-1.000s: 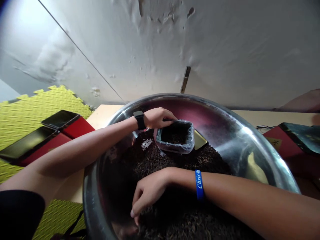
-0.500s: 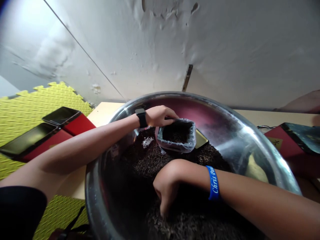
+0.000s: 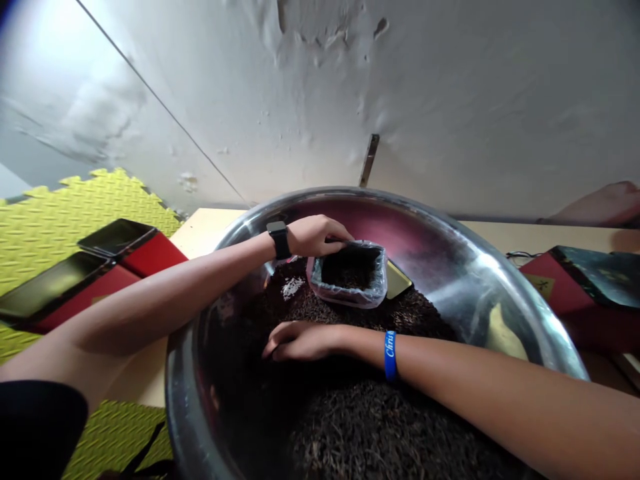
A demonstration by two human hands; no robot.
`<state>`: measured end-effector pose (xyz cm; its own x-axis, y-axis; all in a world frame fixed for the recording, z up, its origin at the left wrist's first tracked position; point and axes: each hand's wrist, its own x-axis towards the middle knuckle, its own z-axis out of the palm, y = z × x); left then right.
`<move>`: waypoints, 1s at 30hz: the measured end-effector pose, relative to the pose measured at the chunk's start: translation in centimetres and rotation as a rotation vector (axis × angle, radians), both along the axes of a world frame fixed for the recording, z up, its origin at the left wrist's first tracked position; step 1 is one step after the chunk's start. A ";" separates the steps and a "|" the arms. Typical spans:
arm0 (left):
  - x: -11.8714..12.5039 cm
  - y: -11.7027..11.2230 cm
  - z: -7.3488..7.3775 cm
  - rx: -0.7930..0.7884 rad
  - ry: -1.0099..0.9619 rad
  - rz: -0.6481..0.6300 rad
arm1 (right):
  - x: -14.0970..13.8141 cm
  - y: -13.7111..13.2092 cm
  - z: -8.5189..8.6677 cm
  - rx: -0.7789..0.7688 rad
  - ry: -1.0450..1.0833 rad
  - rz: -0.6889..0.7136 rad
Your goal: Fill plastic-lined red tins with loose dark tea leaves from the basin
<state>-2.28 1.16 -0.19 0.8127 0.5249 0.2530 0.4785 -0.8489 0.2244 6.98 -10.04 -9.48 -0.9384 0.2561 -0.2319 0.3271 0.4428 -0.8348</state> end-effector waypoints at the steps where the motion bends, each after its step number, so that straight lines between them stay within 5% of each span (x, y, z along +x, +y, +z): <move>1: 0.0 0.0 0.0 -0.004 0.001 0.000 | -0.2 -0.1 0.3 -0.019 -0.002 0.072; 8: 0.0 -0.2 0.1 -0.021 -0.006 0.003 | -0.7 -1.0 2.1 0.021 -0.089 0.422; 13: -0.1 -0.5 0.2 -0.002 0.004 -0.003 | -0.5 -2.0 2.3 -0.118 -0.312 0.574; 19: -0.1 -0.8 0.3 0.006 0.009 0.016 | -0.3 -3.1 2.2 -0.090 -0.611 0.641; 25: -0.2 -1.0 0.5 -0.004 0.028 0.049 | -0.1 -2.9 0.9 -0.076 -0.739 0.697; 30: -0.1 -0.8 0.4 -0.005 0.039 0.063 | 0.0 -3.0 1.6 0.023 -0.742 0.639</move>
<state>-2.40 0.33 0.20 0.7873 0.5762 0.2192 0.5391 -0.8160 0.2088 6.94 -13.05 -7.90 -0.5202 -0.2377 -0.8203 0.4586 0.7325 -0.5031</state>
